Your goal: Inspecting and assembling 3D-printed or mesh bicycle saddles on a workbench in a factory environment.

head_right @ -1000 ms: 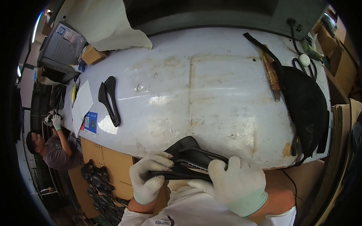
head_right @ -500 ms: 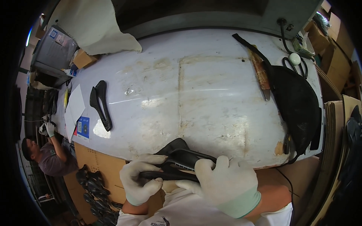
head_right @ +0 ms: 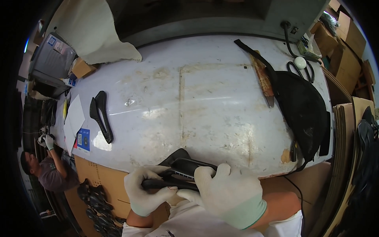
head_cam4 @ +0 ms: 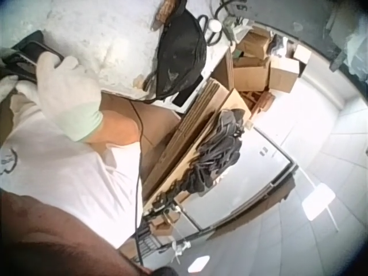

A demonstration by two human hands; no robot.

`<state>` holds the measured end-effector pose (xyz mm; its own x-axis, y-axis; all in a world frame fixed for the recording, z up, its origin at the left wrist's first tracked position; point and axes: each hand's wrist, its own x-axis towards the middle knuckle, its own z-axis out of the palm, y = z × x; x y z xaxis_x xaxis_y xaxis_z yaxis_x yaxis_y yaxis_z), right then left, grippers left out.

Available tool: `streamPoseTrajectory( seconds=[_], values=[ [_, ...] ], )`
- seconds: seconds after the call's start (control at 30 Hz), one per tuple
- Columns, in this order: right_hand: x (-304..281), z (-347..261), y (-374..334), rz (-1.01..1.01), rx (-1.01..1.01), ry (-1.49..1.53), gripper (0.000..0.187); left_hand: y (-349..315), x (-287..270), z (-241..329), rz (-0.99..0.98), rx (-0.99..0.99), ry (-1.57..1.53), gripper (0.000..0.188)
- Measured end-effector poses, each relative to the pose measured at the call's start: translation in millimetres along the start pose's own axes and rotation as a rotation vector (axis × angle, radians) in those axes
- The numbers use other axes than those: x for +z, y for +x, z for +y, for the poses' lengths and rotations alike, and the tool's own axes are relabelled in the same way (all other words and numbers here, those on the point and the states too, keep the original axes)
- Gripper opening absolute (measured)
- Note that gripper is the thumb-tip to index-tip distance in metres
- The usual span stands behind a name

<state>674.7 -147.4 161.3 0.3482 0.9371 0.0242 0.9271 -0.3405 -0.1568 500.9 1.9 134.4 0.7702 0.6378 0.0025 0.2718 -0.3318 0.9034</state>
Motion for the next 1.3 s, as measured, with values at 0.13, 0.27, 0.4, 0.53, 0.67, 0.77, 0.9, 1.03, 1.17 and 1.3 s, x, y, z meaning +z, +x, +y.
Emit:
streamPoseTrajectory(
  seconds=[0.13, 0.27, 0.4, 0.53, 0.67, 0.77, 0.9, 1.03, 1.17, 1.3],
  values=[
    [-2, 0, 0, 0.027, -0.021, -0.064, 0.063, 4, 1, 2, 0.044, -0.018, -0.037, 0.046],
    [1, 9, 4, -0.016, -0.042, 0.014, 0.064, 19, -13, -19, -0.184, 0.154, -0.382, 0.043],
    [-1, 8, 4, -0.010, -0.045, 0.019, 0.062, 7, -14, -24, -0.173, 0.044, -0.214, 0.040],
    [-3, 4, 6, -0.045, -0.017, -0.026, 0.062, 4, -8, -26, -0.091, -0.009, -0.245, 0.039],
    [-3, 12, 13, -0.010, -0.078, 0.037, 0.063, 16, -10, -21, -0.186, 0.112, -0.326, 0.048],
    [-4, 10, 14, -0.026, -0.053, 0.019, 0.063, 18, -8, -23, -0.165, 0.111, -0.262, 0.044],
    [-1, 5, 12, -0.011, -0.009, 0.000, 0.063, 20, -2, -14, -0.048, 0.114, -0.181, 0.036],
    [-9, -5, 14, -0.035, 0.042, -0.068, 0.065, 13, 4, -11, 0.089, 0.062, -0.082, 0.040],
    [-10, 4, 16, -0.043, -0.018, -0.050, 0.064, 6, 4, -16, 0.044, 0.055, -0.048, 0.056],
    [12, 31, 11, -0.034, -0.136, 0.079, 0.065, 32, -14, -53, -0.391, 0.282, -0.462, 0.056]
  ],
)
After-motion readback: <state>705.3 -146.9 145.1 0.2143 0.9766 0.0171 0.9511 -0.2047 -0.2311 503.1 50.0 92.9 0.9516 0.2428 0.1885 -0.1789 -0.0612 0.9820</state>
